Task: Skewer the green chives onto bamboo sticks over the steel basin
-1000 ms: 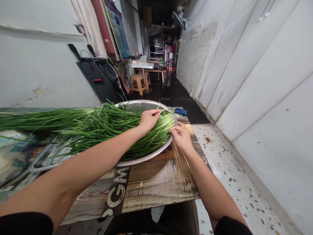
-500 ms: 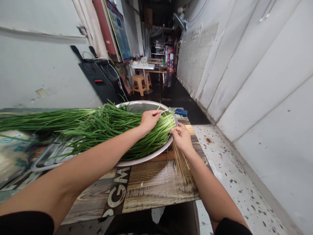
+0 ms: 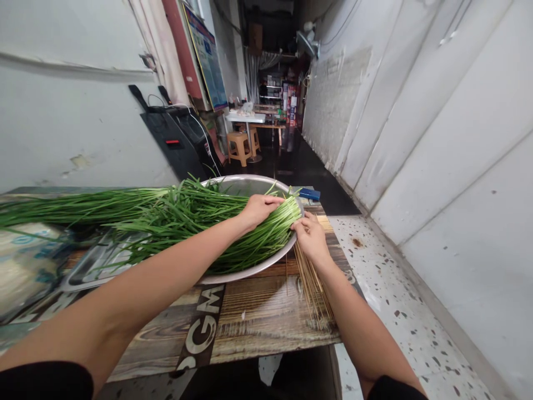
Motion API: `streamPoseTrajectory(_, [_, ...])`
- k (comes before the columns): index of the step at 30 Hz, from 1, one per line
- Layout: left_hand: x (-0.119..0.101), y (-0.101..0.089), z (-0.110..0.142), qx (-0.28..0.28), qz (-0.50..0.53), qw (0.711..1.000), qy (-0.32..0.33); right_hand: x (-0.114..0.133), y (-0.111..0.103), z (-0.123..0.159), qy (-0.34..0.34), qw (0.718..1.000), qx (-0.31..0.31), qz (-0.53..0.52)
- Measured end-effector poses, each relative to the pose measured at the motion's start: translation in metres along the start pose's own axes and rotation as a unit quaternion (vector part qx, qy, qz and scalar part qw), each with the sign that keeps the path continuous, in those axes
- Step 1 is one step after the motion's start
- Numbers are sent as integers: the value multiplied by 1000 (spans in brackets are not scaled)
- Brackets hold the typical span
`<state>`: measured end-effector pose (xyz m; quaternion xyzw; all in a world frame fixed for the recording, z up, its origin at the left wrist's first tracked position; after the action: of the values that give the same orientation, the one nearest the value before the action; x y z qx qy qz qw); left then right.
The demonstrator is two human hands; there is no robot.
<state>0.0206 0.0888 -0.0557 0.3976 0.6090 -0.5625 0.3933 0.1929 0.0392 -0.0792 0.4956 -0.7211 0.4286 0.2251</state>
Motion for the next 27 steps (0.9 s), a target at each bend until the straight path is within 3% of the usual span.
streamPoseTrajectory(3, [-1, -9, -5, 47, -45, 997, -48, 1, -1, 0, -12, 1000, 2, 4])
streamPoseTrajectory(5, [0, -19, -8, -6, -134, 991, -32, 1, -1, 0, -17, 1000, 11, 9])
streamPoseTrajectory(7, [2, -26, -11, -63, -257, 965, 2, 1, -2, -1, -20, 999, 20, 15])
streamPoseTrajectory(10, [11, -25, -14, -56, -379, 924, 16, 1, -2, -1, -23, 999, 25, 20])
streamPoseTrajectory(13, [14, -20, -16, -30, -421, 906, 34, 0, -3, -1, -28, 999, 31, 21])
streamPoseTrajectory(21, [2, -16, -15, 79, -473, 862, 164, -1, -2, -2, -39, 998, 42, 24])
streamPoseTrajectory(27, [7, -12, -20, 104, -480, 860, 139, 0, -1, -1, -42, 998, 38, 16])
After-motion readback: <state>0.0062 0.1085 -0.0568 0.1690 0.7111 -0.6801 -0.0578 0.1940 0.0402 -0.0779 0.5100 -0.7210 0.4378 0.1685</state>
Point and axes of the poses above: each hand's wrist, its own z-axis away from the middle knuckle, its own y-axis out of the palm, x = y × z, the point moved 3 cm from there along -z, towards the middle knuckle, and after that the axes turned 10 degrees about -y, right-handed, at the moved point
